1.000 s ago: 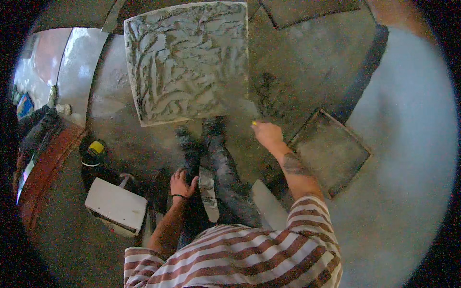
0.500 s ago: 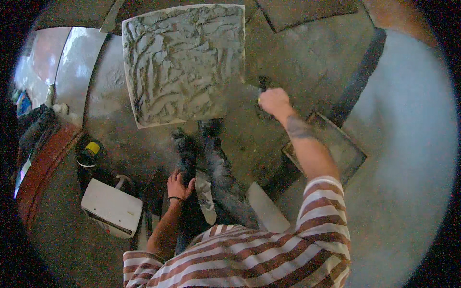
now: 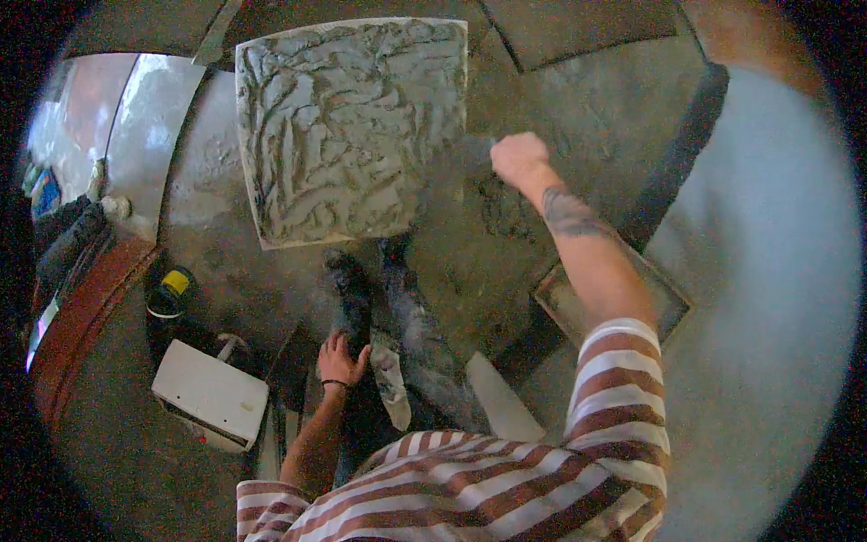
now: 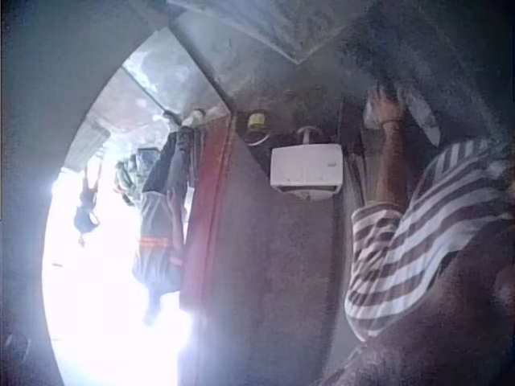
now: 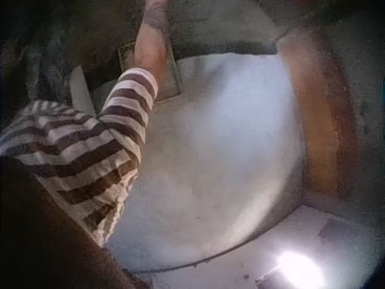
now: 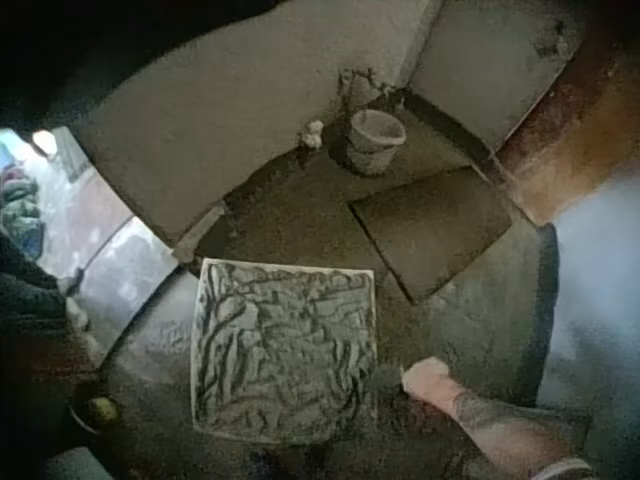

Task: The person spreads mortar across the surface of a large tile using a trowel, creating a series of ridges, before lifting the tile up.

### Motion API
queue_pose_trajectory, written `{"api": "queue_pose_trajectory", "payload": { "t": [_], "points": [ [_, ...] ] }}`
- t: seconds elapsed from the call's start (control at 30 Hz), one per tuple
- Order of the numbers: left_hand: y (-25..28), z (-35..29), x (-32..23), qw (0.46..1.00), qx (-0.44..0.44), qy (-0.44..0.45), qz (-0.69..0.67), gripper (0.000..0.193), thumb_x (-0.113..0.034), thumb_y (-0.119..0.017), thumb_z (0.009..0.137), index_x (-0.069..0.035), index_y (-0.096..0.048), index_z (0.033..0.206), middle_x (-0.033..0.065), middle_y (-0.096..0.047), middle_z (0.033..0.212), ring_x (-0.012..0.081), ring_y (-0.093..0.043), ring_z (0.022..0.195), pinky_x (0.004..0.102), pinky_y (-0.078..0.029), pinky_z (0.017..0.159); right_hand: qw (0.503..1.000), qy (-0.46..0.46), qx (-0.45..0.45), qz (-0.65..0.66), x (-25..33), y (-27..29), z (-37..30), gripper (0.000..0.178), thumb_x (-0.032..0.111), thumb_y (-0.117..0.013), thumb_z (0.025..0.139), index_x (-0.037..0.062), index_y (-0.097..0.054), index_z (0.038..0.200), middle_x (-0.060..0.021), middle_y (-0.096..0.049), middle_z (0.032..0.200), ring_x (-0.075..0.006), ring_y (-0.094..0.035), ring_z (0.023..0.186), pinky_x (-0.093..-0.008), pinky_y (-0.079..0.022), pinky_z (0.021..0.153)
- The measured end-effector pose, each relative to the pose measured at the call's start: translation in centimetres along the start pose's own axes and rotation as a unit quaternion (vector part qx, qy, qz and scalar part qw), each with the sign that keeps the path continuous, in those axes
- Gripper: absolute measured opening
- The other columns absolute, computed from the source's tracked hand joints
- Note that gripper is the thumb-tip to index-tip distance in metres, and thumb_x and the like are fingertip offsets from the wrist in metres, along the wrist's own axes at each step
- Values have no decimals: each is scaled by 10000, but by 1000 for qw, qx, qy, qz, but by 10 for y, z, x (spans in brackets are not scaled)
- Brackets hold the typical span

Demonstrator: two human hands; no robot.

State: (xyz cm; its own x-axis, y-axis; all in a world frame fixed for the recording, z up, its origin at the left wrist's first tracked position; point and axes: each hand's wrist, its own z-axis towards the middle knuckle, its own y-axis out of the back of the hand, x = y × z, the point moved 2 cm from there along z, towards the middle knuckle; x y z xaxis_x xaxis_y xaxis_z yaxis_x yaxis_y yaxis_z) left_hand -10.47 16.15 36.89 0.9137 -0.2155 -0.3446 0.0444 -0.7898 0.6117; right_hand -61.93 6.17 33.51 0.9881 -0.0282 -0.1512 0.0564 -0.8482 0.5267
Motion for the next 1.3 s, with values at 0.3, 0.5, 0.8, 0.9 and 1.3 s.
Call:
{"api": "queue_pose_trajectory", "payload": {
  "t": [0.3, 0.5, 0.8, 0.9, 1.3],
  "points": [
    [-10, -7, 8, 999, -32, -3, -17, 551, -459, -641, 774, -30, -574, 1112, 174, -507, 1239, 386, -467, 1115, 475, -367, 963, 959, -117, -175, 188, -5, 31, -12, 292, 342, -502, 887, 94, -650, 929, -173, -664, 853, -371, -641, 783, -494, -509, 679],
    [-2, -4, 3, 999, -39, 0, -14, 542, -471, -639, 773, -36, -583, 1091, 174, -511, 1239, 378, -482, 1080, 474, -370, 947, 453, -255, 20, 854, 76, -74, -20, 318, 420, -465, 942, 109, -530, 958, -41, -536, 643, -136, -476, 460, -282, -388, 388],
    [-4, -8, 12, 998, -43, 10, -35, 554, -486, -639, 766, -31, -588, 1078, 199, -515, 1207, 377, -474, 1099, 474, -374, 949, 299, -228, 27, 926, 214, -29, -7, 311, 403, -484, 928, 99, -543, 899, -45, -537, 639, -164, -484, 464, -333, -409, 414],
    [-4, -6, 6, 1000, -15, 3, -14, 595, -495, -638, 778, -29, -552, 1138, 153, -490, 1274, 378, -455, 1150, 462, -374, 973, 231, -211, -19, 950, 221, -19, 15, 331, 416, -475, 930, 94, -535, 880, -43, -536, 638, -157, -481, 465, -324, -408, 413],
    [-6, -17, 11, 995, -61, 28, -67, 573, -509, -638, 759, -47, -592, 1094, 156, -504, 1255, 365, -460, 1143, 469, -355, 975, 201, -177, -72, 961, 215, 23, 49, 336, 413, -473, 932, 100, -531, 825, -16, -488, 593, -140, -446, 456, -291, -396, 413]
  ]
}}
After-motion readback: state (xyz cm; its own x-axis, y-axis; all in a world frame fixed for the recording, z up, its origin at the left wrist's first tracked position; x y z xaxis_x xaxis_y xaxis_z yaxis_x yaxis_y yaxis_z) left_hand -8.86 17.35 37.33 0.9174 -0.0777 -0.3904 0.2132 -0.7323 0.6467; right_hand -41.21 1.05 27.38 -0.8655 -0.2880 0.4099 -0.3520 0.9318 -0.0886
